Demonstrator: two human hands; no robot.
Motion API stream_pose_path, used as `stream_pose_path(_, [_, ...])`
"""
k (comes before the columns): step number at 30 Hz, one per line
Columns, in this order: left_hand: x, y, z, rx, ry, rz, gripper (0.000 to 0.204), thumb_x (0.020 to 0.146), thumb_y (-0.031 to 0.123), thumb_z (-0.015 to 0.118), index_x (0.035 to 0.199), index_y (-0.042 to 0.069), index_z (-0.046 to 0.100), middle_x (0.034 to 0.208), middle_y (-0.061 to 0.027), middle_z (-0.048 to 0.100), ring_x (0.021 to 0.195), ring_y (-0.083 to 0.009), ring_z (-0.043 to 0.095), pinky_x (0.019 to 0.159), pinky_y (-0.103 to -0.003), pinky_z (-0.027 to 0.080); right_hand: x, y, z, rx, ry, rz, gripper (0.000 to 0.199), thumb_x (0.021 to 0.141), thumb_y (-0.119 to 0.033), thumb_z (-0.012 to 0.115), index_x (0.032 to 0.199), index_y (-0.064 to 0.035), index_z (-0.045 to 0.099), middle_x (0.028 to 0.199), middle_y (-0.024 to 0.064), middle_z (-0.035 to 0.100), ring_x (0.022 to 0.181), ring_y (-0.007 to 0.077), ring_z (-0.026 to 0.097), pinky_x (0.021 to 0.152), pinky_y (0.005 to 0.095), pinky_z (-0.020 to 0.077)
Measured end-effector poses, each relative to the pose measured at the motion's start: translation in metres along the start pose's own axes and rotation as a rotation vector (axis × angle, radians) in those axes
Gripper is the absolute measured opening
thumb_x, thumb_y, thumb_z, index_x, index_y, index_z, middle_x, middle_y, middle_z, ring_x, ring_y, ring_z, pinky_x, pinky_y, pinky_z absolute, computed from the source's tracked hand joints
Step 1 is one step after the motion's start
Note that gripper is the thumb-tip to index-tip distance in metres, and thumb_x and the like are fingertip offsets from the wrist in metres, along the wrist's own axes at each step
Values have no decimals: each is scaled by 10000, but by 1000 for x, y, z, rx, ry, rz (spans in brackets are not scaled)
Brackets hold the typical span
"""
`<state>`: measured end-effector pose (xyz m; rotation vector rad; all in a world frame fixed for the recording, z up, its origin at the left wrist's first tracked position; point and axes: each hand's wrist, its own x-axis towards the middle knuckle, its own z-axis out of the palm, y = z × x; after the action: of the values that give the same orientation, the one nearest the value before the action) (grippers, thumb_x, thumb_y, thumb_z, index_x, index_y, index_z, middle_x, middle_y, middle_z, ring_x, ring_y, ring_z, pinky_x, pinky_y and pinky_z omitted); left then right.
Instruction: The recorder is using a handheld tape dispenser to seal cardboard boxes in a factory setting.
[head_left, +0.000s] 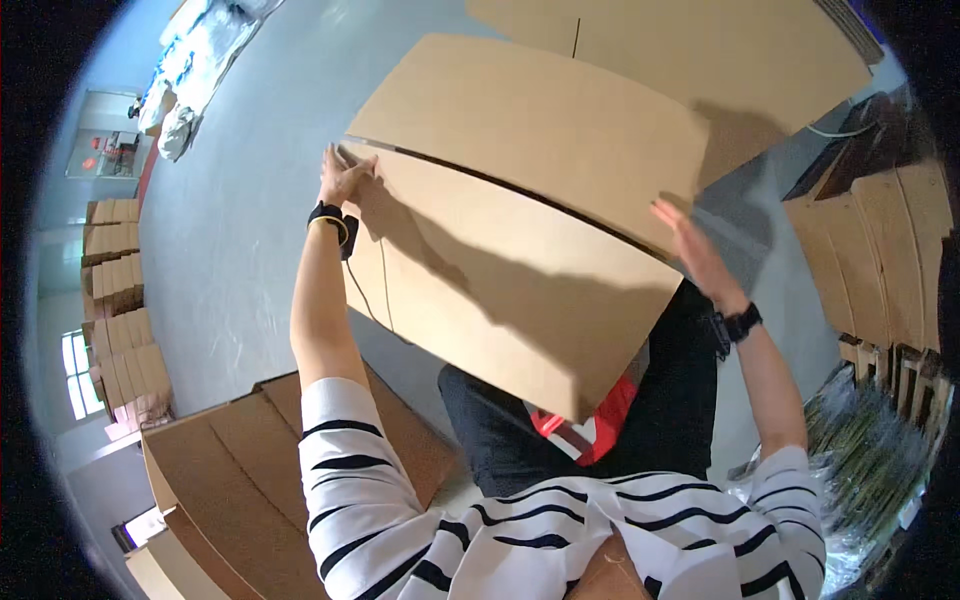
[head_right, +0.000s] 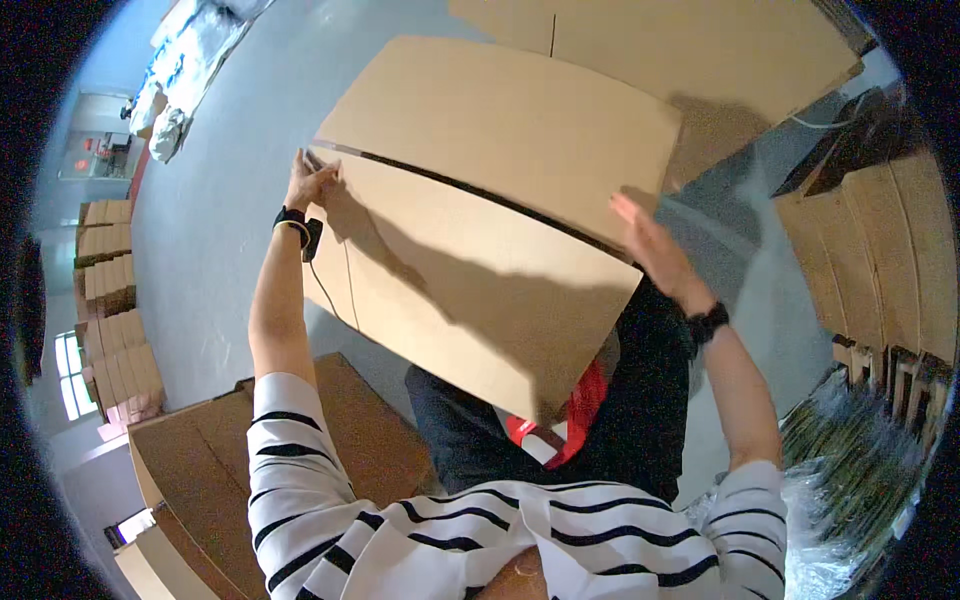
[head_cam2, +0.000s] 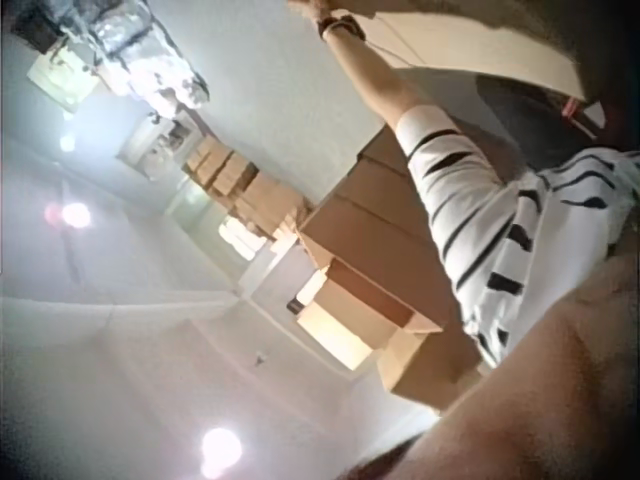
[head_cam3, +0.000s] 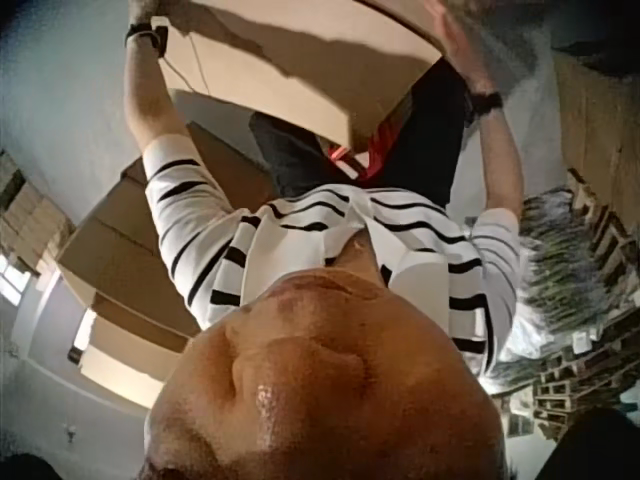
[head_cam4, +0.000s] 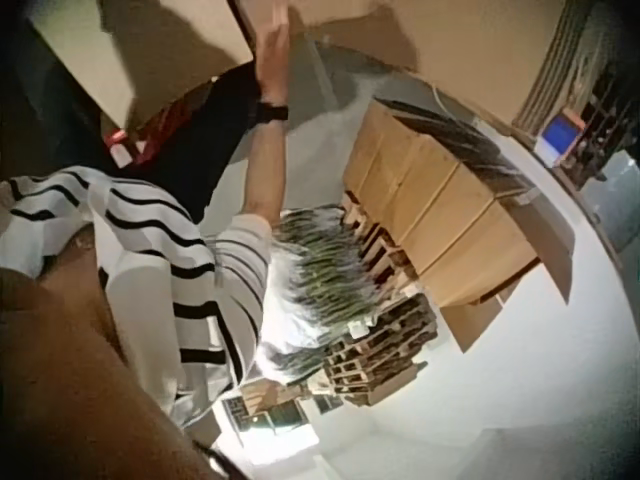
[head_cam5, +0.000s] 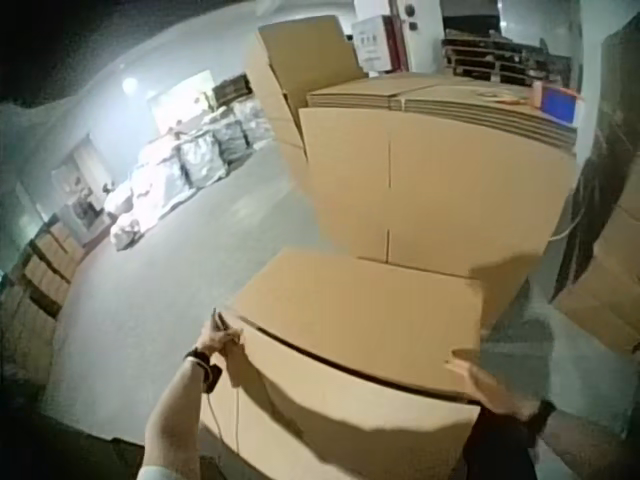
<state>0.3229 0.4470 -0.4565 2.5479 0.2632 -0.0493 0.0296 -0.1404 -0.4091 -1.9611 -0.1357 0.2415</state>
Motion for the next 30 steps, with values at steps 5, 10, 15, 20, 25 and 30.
stream_pose_path(5, [43,-2,43,-252,-249,20,902,794,527,673,1438,21,295,1426,-259,362,1333,-363,331,1065,-394,325,-5,12,21,-600,-168,-64,700,871,-281,659,1436,-32,329,1484,230,295,1428,353,168,1161,443,167])
stream_pose_path(10, [54,2,58,-45,-180,28,788,826,534,635,1349,-14,419,1189,-213,604,1074,-317,584,907,-372,455,-31,20,32,-685,206,95,836,840,-316,703,1472,-43,228,1470,241,315,1422,330,201,1153,429,191])
stream_pose_path(15, [59,-15,54,26,-141,94,735,840,565,597,1257,-27,470,1020,-173,617,928,-277,590,822,-364,477,-37,39,69,472,372,390,740,902,-322,642,1441,-4,247,1339,190,484,1250,255,466,1050,365,362])
stream_pose_path(20, [19,-67,0,-220,-89,-168,748,875,572,552,1293,-25,385,974,-153,597,818,-231,617,686,-332,534,30,49,56,282,288,251,596,915,-294,623,1386,-25,374,1310,158,522,1204,239,503,1025,364,387])
stream_pose_path(25, [-95,-147,-77,-212,60,-296,795,879,613,516,1341,-12,355,1233,-217,519,1115,-293,538,863,-404,485,195,15,46,212,54,61,539,933,-342,597,1342,-25,445,1228,94,577,1084,172,558,921,323,455])
stream_pose_path(30, [-154,-147,-108,-280,156,-540,906,855,671,494,1407,-9,261,1324,-244,450,1171,-333,499,956,-428,434,301,-32,29,149,-323,198,728,875,-519,611,1333,17,428,1253,154,546,1139,232,545,941,340,461])
